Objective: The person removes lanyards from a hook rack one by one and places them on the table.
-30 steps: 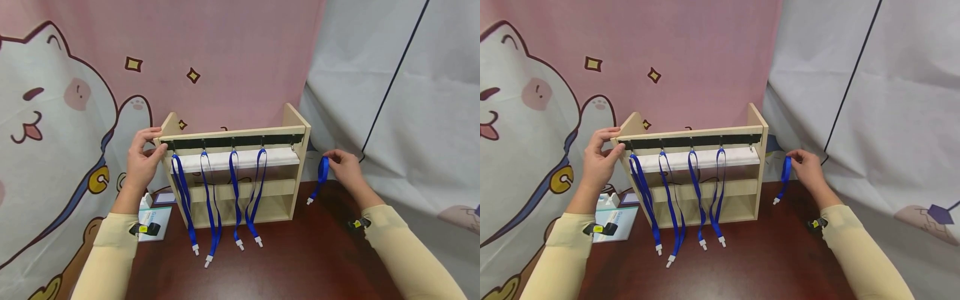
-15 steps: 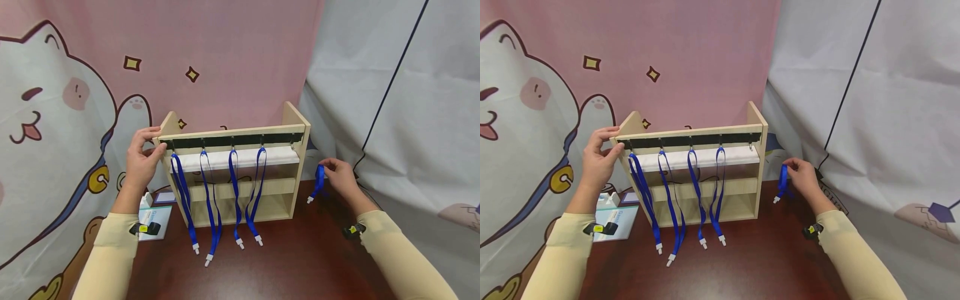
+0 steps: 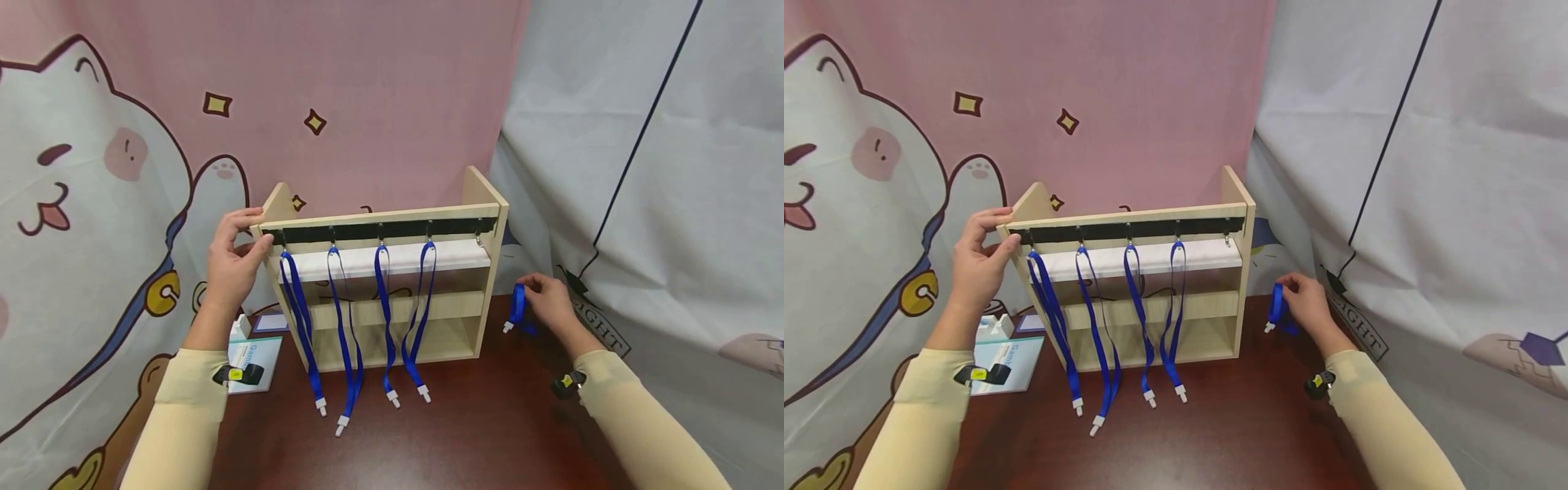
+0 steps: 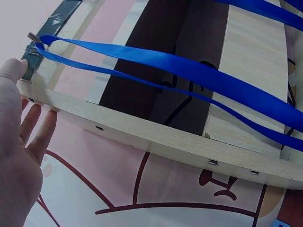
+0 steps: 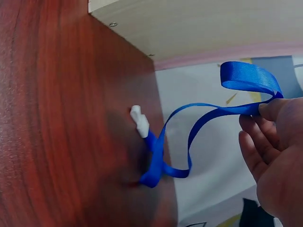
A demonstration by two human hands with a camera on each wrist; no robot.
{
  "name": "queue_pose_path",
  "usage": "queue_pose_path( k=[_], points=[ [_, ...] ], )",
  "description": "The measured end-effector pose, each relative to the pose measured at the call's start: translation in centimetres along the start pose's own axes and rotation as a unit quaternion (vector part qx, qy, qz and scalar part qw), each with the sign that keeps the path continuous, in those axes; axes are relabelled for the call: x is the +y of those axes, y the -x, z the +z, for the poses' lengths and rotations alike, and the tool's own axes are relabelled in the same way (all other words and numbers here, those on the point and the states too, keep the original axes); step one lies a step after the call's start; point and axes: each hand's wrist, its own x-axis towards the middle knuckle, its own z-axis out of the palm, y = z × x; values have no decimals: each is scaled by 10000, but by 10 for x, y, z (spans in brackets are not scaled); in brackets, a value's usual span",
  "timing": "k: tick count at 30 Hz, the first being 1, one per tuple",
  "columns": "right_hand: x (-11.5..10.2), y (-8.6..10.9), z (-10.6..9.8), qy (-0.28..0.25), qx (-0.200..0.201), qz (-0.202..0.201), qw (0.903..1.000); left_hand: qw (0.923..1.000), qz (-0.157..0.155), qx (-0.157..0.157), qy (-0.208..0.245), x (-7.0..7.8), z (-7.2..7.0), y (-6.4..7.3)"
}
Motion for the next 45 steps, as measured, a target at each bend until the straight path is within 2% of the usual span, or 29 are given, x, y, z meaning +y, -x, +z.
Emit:
queue_pose_path(
  k=[6,13,16,23,29,36,45],
  points=[
    [18,3,10,-13,99,79,9999,10000,-16,23,-13,3,2,0],
    [39,7,19,-62,110,235,9996,9999,-68,21,81,30,4,5],
    [46,9,21,-93,99,347,9993,9999,-61,6,110,36,4,5],
    [58,11,25,-9,71,662,9978,9999,-30,1,146,36,4,6],
    [65,12,30,200,122,713,9972,9999,-43,-6,117,36,4,6],
    [74,16,33,552,202,378,9976,9999,-14,-1,170,36,4,6],
    [81,18,27,617,199,155,9978,9999,-10,10,150,34,5,5]
  ],
)
